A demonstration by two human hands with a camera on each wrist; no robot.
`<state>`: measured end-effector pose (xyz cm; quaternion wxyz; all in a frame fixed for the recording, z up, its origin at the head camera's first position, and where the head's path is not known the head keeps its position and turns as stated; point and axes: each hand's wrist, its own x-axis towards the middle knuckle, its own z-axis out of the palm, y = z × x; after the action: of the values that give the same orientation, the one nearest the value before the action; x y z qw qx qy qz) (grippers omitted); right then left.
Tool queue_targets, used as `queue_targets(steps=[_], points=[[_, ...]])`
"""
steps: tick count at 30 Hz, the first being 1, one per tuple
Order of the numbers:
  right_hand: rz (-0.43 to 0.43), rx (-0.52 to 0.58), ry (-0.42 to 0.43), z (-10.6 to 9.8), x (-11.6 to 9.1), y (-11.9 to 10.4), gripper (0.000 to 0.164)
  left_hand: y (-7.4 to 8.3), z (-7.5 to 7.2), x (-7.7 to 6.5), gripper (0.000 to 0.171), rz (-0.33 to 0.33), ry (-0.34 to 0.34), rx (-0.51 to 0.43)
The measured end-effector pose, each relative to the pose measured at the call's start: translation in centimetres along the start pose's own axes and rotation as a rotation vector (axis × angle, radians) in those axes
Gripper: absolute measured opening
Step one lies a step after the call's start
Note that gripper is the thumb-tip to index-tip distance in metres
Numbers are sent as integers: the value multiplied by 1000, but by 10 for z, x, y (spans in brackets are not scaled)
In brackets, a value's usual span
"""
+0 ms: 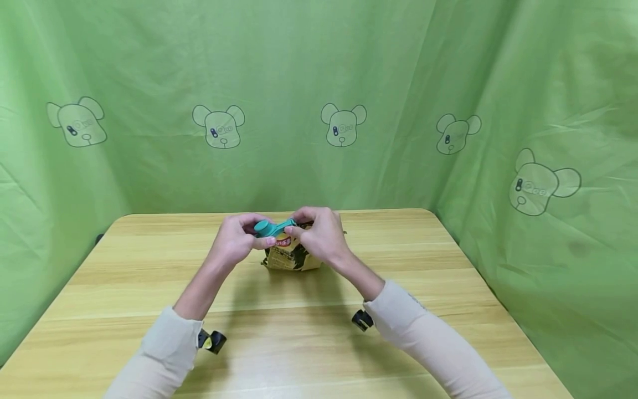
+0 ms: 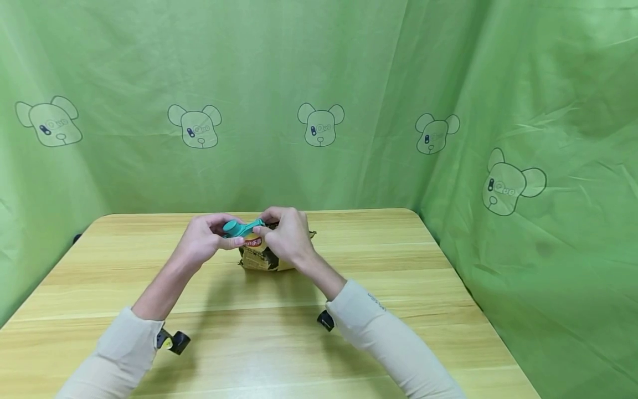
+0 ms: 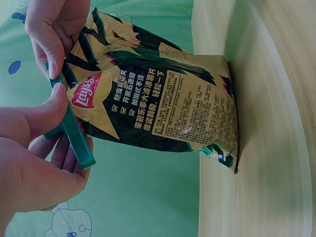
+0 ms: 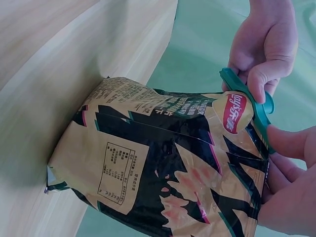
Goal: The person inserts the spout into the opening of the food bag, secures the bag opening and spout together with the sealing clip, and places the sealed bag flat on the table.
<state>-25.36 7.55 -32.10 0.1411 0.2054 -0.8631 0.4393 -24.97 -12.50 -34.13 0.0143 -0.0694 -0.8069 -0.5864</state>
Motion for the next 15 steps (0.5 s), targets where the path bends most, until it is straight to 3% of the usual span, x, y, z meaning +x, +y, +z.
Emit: queue_targets(steps=[15], points=[[-1, 7, -8, -1, -1, 0, 11, -2, 4, -2, 31, 87, 34, 65]])
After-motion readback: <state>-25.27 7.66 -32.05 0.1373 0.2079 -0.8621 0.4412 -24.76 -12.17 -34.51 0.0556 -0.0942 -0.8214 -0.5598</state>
